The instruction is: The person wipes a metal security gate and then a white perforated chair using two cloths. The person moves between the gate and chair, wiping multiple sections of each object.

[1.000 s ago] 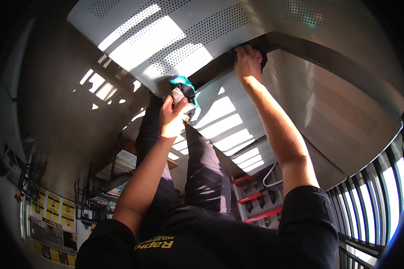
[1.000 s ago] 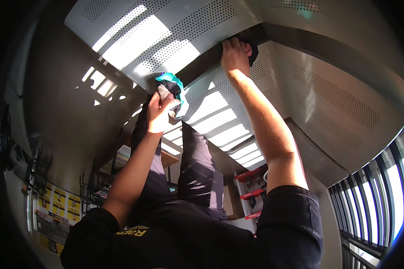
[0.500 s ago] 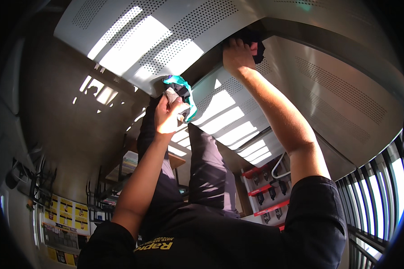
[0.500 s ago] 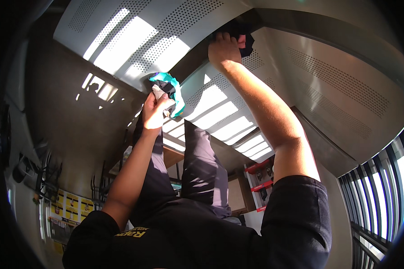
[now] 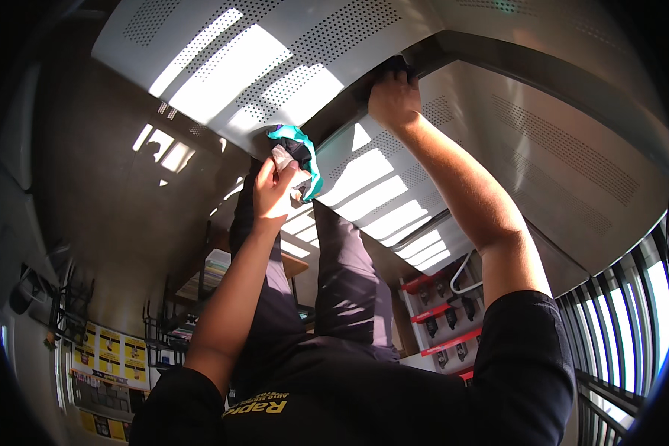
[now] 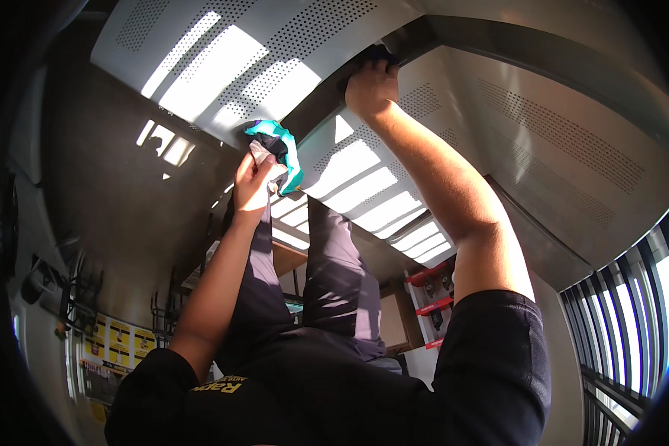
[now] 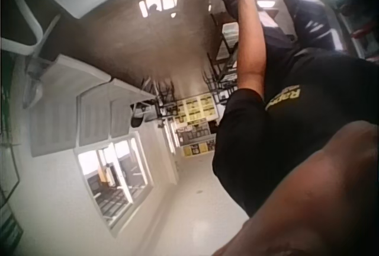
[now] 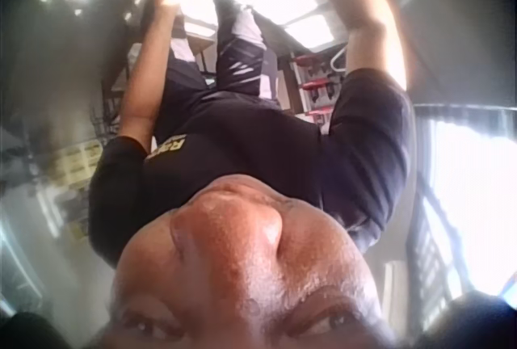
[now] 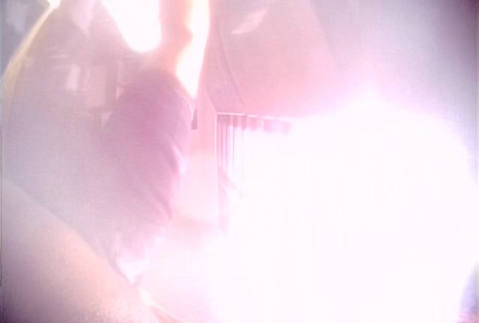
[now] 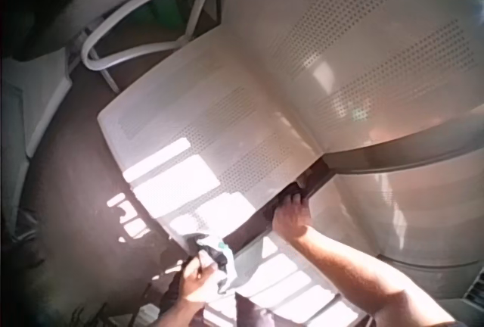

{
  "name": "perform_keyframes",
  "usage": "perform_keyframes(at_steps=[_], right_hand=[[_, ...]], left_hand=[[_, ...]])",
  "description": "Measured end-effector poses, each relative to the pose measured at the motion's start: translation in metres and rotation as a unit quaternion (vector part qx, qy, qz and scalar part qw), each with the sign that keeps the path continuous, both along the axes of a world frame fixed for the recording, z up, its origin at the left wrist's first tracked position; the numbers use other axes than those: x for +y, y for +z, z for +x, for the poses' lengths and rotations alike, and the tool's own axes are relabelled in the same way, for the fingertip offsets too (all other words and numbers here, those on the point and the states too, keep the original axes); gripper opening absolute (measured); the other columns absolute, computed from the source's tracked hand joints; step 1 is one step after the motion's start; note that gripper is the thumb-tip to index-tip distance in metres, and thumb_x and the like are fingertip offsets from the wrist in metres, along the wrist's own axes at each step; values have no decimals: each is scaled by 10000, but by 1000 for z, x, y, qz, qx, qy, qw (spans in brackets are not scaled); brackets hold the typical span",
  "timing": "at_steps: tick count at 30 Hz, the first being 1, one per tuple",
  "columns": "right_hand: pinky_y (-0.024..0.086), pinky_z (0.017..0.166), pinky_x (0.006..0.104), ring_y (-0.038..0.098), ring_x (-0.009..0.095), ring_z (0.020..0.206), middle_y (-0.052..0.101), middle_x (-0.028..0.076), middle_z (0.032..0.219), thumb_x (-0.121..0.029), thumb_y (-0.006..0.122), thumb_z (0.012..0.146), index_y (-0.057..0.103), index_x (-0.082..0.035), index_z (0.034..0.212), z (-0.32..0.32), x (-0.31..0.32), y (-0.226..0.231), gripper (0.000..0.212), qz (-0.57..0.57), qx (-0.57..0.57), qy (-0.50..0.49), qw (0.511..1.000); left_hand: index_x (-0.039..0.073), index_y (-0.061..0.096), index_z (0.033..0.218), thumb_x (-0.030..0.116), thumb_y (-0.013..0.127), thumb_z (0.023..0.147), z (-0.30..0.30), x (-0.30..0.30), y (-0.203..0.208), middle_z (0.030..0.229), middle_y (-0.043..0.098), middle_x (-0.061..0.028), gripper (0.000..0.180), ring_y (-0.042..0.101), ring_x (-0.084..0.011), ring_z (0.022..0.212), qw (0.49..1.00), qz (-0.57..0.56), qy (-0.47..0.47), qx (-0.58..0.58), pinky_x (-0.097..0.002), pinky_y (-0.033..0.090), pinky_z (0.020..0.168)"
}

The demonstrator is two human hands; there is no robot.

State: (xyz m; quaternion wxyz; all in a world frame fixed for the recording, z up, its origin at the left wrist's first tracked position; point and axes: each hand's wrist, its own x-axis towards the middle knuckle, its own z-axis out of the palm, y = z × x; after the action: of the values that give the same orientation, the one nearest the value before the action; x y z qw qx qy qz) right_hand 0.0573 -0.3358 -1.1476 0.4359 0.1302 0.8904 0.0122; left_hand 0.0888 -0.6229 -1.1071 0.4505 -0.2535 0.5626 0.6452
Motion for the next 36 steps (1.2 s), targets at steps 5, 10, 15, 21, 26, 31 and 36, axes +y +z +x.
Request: perform_keyframes(at_steps=[5,10,15,21,26,31,36], right_hand=[[416,1133,434,496,311,1387,563,166,1465,-193,552,926,612,-23,1386,8,-1,-48,494,-70,4,-12,997],[438,1099,425,565,273,1295,618,124,1405,-294,671,899,614,-71,1406,13,-17,-108,557,32,21,-66,997],[523,1025,415,646,318,1220,662,180,1347,-172,581,914,621,-54,1388,-14,-11,-63,491,-169,-132,-50,975],[556,921,424,697,349,1071,730,167,1148,-7,584,797,690,-60,1183,7,5,41,404,-340,61,-192,919],[557,956,427,727,329,1055,735,183,1135,-143,677,874,586,-160,1374,19,48,100,508,-211,124,-338,909],[536,943,304,673,163,1055,693,93,1191,-184,627,1027,559,-33,1409,-6,48,133,416,-346,236,-566,710],[547,879,297,674,162,954,681,94,1093,-186,656,1001,576,-41,1368,-129,7,147,402,-347,347,-469,734]], left_hand=[[29,618,1109,151,655,1015,-4,3,8,929,665,-24,158,664,-106,803,999,18,-27,6,-264,516,658],[15,628,1062,169,655,1020,-20,0,16,906,652,-21,163,642,-93,834,987,-24,-113,112,-268,497,731],[13,646,1033,129,637,1018,-38,-8,32,897,627,7,117,570,-67,797,992,-16,-82,91,-251,490,771],[12,635,983,124,638,1006,-56,-44,46,812,640,-33,114,613,-115,734,949,-82,-200,231,-300,503,688],[33,658,1040,179,646,998,-89,-92,61,852,657,-4,153,609,-89,775,965,-108,-160,176,-280,497,711],[-3,659,1072,235,661,1003,-163,-112,96,866,702,-80,249,637,-150,807,939,-214,-74,259,-317,519,768],[-7,499,1242,278,638,1002,-277,-79,80,1057,650,-179,398,668,-256,951,960,-204,-41,186,-410,529,836]])
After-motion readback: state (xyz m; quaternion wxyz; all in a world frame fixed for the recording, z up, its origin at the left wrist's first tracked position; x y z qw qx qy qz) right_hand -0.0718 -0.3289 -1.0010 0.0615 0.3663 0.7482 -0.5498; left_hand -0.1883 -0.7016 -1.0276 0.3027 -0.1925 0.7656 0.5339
